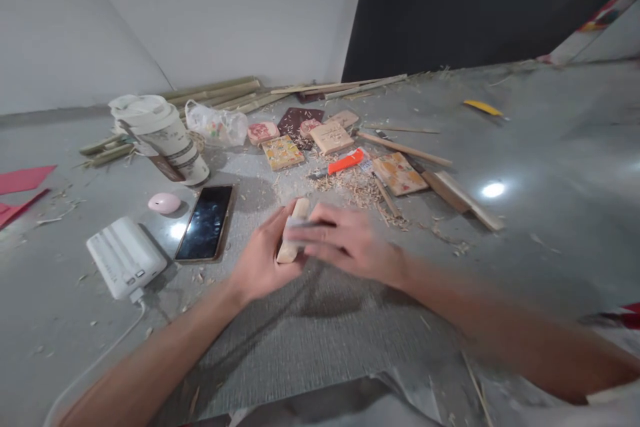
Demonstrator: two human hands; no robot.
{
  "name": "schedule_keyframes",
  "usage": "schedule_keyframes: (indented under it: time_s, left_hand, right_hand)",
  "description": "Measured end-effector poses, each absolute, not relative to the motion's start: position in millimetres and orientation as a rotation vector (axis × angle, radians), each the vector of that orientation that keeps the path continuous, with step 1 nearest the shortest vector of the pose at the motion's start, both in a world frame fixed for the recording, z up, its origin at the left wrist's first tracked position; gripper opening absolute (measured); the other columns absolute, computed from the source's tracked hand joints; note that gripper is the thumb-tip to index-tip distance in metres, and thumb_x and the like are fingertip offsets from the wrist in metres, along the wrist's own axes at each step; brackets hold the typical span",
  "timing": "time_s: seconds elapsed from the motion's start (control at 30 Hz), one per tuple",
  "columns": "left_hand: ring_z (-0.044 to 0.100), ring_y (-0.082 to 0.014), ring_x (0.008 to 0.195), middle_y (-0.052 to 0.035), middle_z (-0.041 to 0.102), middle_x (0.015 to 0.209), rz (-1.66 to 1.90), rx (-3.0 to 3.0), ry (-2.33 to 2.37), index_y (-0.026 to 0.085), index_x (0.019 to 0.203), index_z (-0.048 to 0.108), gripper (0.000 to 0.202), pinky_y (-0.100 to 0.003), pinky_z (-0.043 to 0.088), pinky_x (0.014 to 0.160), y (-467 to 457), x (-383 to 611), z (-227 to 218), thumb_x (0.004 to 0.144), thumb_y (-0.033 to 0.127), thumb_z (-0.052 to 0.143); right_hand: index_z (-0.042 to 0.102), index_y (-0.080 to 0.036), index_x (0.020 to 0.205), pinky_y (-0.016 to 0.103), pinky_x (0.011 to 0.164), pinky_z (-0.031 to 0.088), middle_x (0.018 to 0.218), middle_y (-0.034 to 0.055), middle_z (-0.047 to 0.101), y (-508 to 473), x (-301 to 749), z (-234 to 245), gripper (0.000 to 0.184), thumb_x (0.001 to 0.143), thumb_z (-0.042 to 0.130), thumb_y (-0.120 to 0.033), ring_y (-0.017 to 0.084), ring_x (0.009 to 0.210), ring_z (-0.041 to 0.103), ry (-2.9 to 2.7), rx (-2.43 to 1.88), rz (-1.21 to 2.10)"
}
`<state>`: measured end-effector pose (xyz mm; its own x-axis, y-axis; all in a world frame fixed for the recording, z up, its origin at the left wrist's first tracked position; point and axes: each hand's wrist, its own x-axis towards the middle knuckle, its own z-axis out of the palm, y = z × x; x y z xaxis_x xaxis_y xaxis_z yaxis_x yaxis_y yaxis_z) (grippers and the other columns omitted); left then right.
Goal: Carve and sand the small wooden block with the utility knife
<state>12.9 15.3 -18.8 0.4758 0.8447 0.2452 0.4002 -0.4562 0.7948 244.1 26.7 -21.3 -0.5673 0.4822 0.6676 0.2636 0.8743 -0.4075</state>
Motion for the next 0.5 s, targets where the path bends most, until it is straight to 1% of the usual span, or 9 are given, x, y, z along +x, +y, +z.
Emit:
schedule_keyframes:
  time_s: [0.07, 0.13, 0.23, 0.33, 0.4, 0.5]
  left_hand:
    - [0.072, -0.0369, 0.127, -0.0137, 0.073, 0.142, 0.85, 2.026, 1.021, 0.02, 0.143, 0.065, 0.061, -0.055, 0.059, 0.112, 15.5, 14.2, -17.2, 0.084, 0.031, 0.068]
    - [0.072, -0.0365, 0.127, -0.0134, 0.073, 0.141, 0.842, 2.023, 1.007, 0.02, 0.145, 0.063, 0.063, -0.055, 0.059, 0.112, 15.7, 15.4, -15.6, 0.084, 0.03, 0.068]
    - [0.072, -0.0348, 0.124, -0.0123, 0.073, 0.136, 0.84, 2.05, 0.944, 0.022, 0.139, 0.065, 0.058, -0.052, 0.06, 0.108, 14.9, 16.1, -15.0, 0.082, 0.029, 0.067]
    - [0.072, -0.0349, 0.119, -0.0126, 0.072, 0.129, 0.844, 2.088, 0.917, 0.022, 0.13, 0.068, 0.052, -0.05, 0.061, 0.103, 14.4, 15.9, -15.4, 0.079, 0.03, 0.067]
    - [0.072, -0.0346, 0.117, -0.0124, 0.073, 0.127, 0.842, 2.089, 0.954, 0.021, 0.134, 0.067, 0.053, -0.05, 0.061, 0.102, 14.8, 15.9, -15.2, 0.081, 0.03, 0.068]
    - [0.073, -0.0322, 0.112, -0.0115, 0.074, 0.127, 0.841, 2.063, 0.969, 0.019, 0.146, 0.061, 0.063, -0.048, 0.061, 0.1, 15.7, 15.9, -15.1, 0.085, 0.031, 0.069]
  right_hand:
    - [0.073, -0.03, 0.149, 0.031, 0.081, 0.056, 0.101, 0.0015, 0.064, 33.9, 249.0, -23.1, 0.035, 0.119, 0.056, -0.035, 0.016, 0.089, 0.064, -2.174, -0.673, 0.298]
    - [0.073, -0.029, 0.149, 0.031, 0.08, 0.055, 0.1, 0.0015, 0.063, 36.1, 251.3, -23.8, 0.035, 0.119, 0.056, -0.035, 0.016, 0.089, 0.063, -2.145, -0.709, 0.268]
    - [0.075, -0.024, 0.146, 0.03, 0.077, 0.056, 0.103, 0.0035, 0.064, 28.3, 247.4, -21.5, 0.037, 0.118, 0.057, -0.04, 0.016, 0.089, 0.062, -2.175, -0.536, 0.284]
    - [0.076, -0.027, 0.142, 0.029, 0.08, 0.057, 0.106, 0.0036, 0.066, 26.5, 246.5, -20.5, 0.034, 0.119, 0.055, -0.04, 0.016, 0.092, 0.064, -2.23, -0.458, 0.301]
    - [0.075, -0.029, 0.145, 0.031, 0.08, 0.057, 0.102, 0.0021, 0.064, 31.8, 249.8, -22.2, 0.033, 0.119, 0.056, -0.037, 0.016, 0.091, 0.064, -2.191, -0.618, 0.277]
    - [0.074, -0.028, 0.146, 0.031, 0.075, 0.054, 0.098, 0.0013, 0.06, 33.2, 251.6, -24.1, 0.035, 0.118, 0.057, -0.038, 0.016, 0.086, 0.062, -2.104, -0.728, 0.217]
